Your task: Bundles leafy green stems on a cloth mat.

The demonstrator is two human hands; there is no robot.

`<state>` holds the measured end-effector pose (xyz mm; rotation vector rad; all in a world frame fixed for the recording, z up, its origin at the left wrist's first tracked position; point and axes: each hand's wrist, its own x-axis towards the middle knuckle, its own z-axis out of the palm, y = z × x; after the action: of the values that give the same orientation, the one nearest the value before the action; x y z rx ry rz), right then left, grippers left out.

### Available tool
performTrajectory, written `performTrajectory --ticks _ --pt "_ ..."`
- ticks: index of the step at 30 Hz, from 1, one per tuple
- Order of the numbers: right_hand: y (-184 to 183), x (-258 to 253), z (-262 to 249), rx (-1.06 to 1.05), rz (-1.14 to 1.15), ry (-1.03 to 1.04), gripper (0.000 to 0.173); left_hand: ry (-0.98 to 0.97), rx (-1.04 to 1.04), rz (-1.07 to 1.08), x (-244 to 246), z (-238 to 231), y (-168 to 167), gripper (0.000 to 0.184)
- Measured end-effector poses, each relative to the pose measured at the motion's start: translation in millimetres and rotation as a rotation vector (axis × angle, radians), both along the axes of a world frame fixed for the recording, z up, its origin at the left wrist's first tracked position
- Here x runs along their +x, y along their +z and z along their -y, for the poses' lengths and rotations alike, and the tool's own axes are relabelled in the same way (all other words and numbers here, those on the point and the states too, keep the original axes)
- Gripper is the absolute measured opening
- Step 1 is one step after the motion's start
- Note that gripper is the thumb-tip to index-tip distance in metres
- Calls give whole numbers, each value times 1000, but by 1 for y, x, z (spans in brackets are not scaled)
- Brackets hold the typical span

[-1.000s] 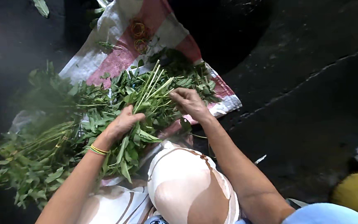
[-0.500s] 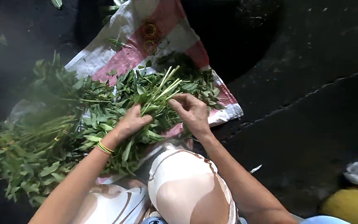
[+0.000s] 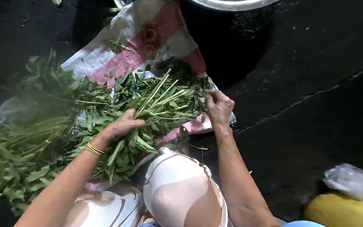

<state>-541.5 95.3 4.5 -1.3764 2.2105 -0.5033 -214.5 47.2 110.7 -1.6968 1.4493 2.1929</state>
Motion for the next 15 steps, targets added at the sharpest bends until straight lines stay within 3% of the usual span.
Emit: performTrajectory --ticks 2,3,5,6,10,12,15 --pt "10 -4 -4 109 51 -20 68 63 2 -32 3 0 0 16" --pt "17 0 -9 108 99 -35 70 80 -2 -36 4 -1 0 15" --pt "33 17 -15 -13 240 -81 45 84 -14 -20 4 -1 0 15" --pt "40 27 -14 -80 265 -46 41 72 -30 -6 3 -1 1 16" --pt "47 81 3 -68 158 311 60 -30 -83 44 -4 -5 1 32" --pt "37 100 10 -41 125 387 52 -48 -79 38 -7 -6 4 34" --pt "14 87 20 -65 -57 369 36 3 -71 -9 1 -3 4 27"
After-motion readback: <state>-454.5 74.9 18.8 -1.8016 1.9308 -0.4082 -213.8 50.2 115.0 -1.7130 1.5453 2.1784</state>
